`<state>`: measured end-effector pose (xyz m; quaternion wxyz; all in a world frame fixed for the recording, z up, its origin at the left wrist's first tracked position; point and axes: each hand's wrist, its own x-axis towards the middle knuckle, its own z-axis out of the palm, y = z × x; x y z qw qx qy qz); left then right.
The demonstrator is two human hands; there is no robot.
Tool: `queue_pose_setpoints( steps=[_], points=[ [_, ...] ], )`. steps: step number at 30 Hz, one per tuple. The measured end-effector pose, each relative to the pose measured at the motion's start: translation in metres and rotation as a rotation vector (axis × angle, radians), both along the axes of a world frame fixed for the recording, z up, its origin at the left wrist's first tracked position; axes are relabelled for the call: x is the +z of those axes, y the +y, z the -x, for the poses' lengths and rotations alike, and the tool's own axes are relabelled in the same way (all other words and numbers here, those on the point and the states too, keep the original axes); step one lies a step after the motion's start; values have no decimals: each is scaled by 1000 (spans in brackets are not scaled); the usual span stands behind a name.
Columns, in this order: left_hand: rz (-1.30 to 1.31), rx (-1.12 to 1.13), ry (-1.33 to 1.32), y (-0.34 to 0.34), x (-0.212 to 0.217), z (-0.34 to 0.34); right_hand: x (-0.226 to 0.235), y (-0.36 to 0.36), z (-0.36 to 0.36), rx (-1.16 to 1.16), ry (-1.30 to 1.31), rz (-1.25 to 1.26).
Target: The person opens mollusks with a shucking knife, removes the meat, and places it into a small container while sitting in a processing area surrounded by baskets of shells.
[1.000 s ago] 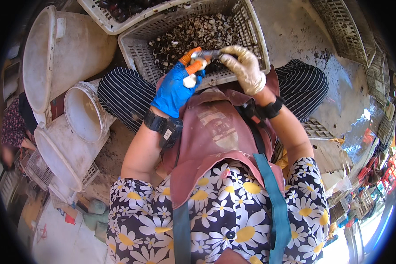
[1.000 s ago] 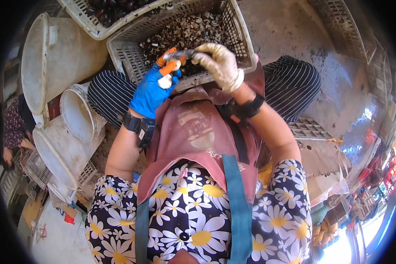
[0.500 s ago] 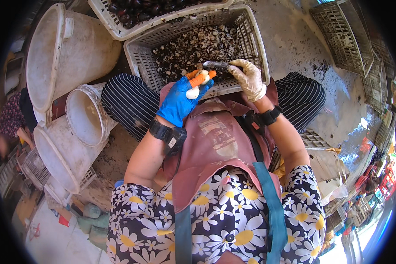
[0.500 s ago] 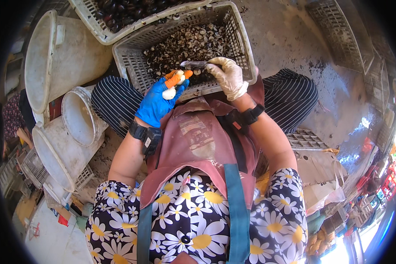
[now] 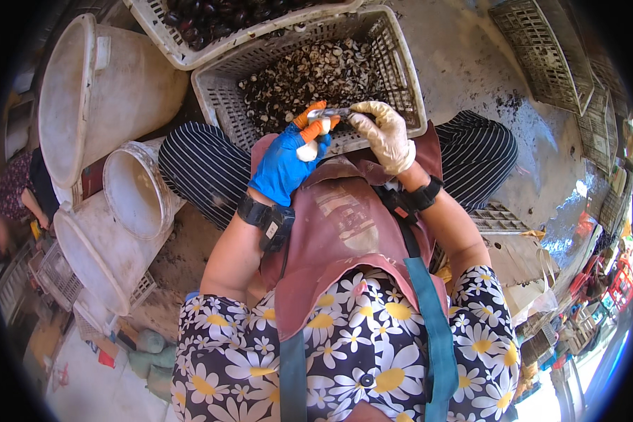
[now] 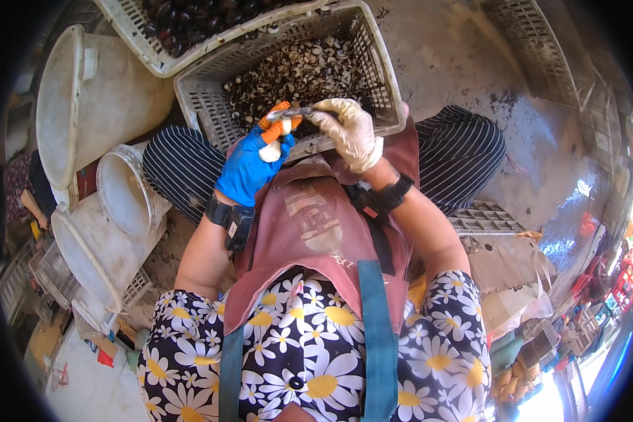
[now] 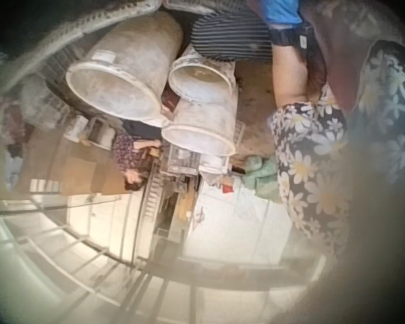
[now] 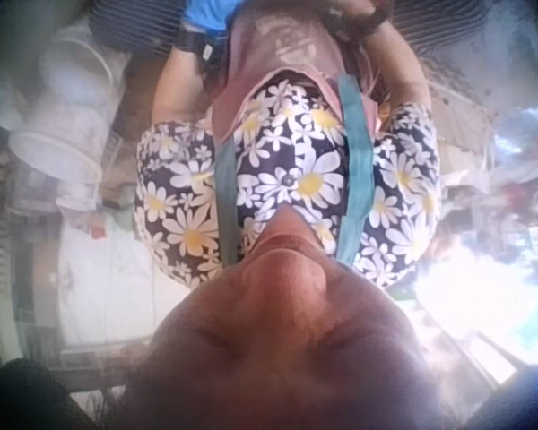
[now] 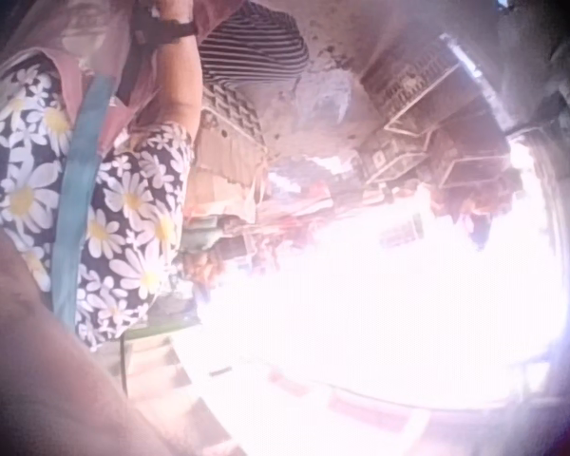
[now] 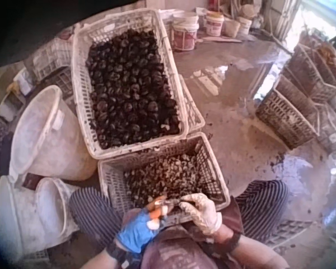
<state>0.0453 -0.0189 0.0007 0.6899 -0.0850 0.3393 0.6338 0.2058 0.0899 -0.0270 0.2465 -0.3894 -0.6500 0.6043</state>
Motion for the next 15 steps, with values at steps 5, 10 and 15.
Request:
queue_pose_setpoints(
  steps=[5, 10, 15],
  points=[
    [21, -39, 196, 4, 11, -6, -18, 8, -15, -68, 105, 100],
    [-17, -91, 220, 3, 11, -5, -20, 10, -14, -17, 14, 123],
    [-15, -26, 7, -3, -3, 0, 0, -1, -4, 3, 132, 120]
  ],
)
